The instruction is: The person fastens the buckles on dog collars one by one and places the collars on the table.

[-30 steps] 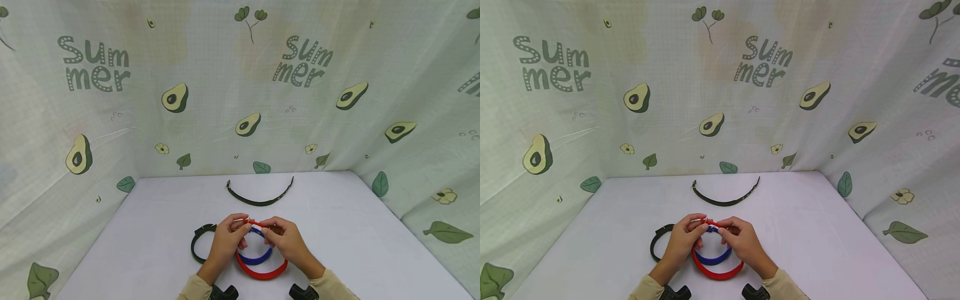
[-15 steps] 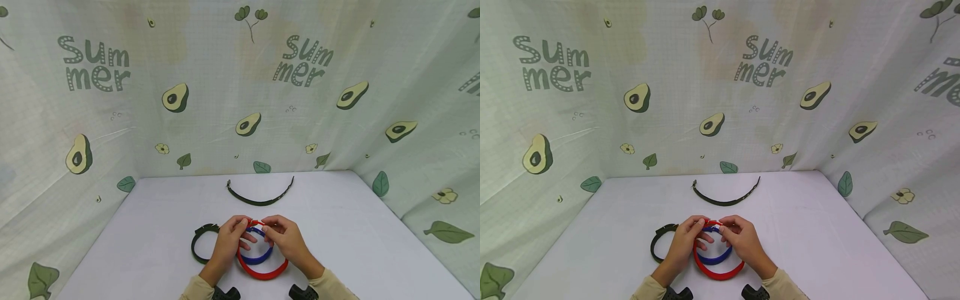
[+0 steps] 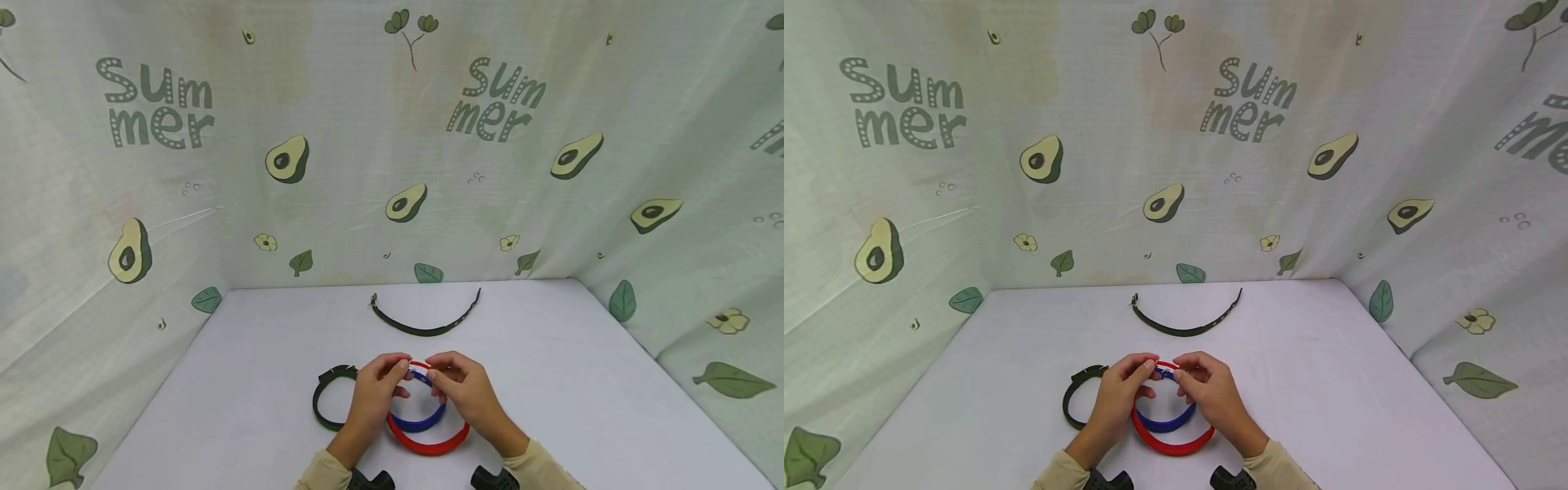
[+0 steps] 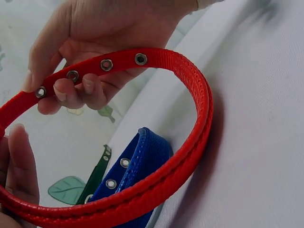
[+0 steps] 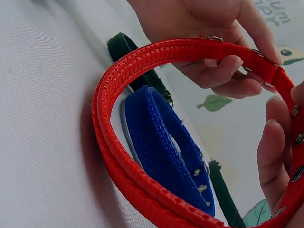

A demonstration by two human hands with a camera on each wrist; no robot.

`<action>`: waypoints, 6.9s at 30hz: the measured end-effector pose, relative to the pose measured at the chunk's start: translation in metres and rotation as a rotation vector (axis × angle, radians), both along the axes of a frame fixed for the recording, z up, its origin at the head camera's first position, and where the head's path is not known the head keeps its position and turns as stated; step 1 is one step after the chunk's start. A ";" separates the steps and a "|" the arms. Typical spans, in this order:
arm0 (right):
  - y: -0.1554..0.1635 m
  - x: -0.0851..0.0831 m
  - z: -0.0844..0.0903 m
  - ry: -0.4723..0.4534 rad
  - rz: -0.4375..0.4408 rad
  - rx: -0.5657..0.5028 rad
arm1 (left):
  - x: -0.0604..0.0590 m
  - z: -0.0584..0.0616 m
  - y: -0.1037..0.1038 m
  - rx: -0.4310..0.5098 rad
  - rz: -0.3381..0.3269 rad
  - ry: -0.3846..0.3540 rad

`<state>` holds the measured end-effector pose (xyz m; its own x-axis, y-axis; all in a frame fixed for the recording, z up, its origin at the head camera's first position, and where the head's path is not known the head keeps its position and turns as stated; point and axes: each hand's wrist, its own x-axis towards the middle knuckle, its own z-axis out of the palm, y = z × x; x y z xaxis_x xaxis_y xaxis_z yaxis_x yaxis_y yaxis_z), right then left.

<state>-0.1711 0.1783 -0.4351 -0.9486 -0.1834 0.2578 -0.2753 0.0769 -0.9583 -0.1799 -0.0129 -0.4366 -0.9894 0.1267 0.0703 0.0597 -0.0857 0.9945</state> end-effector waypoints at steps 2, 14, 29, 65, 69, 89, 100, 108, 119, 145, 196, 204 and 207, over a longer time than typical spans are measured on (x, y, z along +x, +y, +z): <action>0.000 0.000 0.000 -0.004 -0.001 0.011 | -0.001 0.000 0.000 0.033 0.009 -0.014; -0.001 0.000 0.005 -0.001 0.016 0.151 | -0.001 0.001 0.000 0.058 0.009 -0.050; -0.007 0.003 0.015 -0.013 -0.042 0.180 | 0.004 0.004 0.007 0.037 -0.063 0.050; -0.005 0.006 0.019 0.115 -0.035 0.279 | 0.012 0.009 0.011 0.107 -0.128 0.088; -0.005 0.007 0.020 0.125 -0.046 0.290 | 0.011 0.009 0.008 0.138 -0.104 0.092; -0.002 0.006 0.018 0.058 -0.067 0.255 | 0.007 0.013 0.002 0.224 -0.022 0.084; -0.002 0.006 0.016 0.013 -0.131 0.104 | 0.003 0.007 0.002 0.107 -0.137 0.060; -0.001 0.004 0.013 0.018 -0.141 -0.055 | 0.006 0.007 0.008 -0.005 -0.136 0.060; -0.002 0.005 0.015 0.029 -0.044 -0.153 | 0.008 0.010 0.011 -0.063 -0.050 0.078; -0.002 0.006 0.027 0.278 -0.221 0.116 | 0.009 0.009 0.012 -0.103 -0.036 0.096; 0.012 0.003 0.026 0.226 0.008 0.019 | 0.011 0.016 0.005 -0.050 -0.061 0.184; 0.012 0.003 0.025 0.219 0.030 -0.043 | 0.012 0.020 0.002 -0.021 -0.078 0.152; 0.010 0.004 0.024 0.237 0.045 -0.053 | 0.013 0.020 0.002 -0.019 -0.071 0.148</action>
<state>-0.1673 0.1880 -0.4107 -0.8517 -0.2045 0.4825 -0.4948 0.0103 -0.8690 -0.1671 -0.0114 -0.4169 -0.9569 0.1988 0.2115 0.2001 -0.0761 0.9768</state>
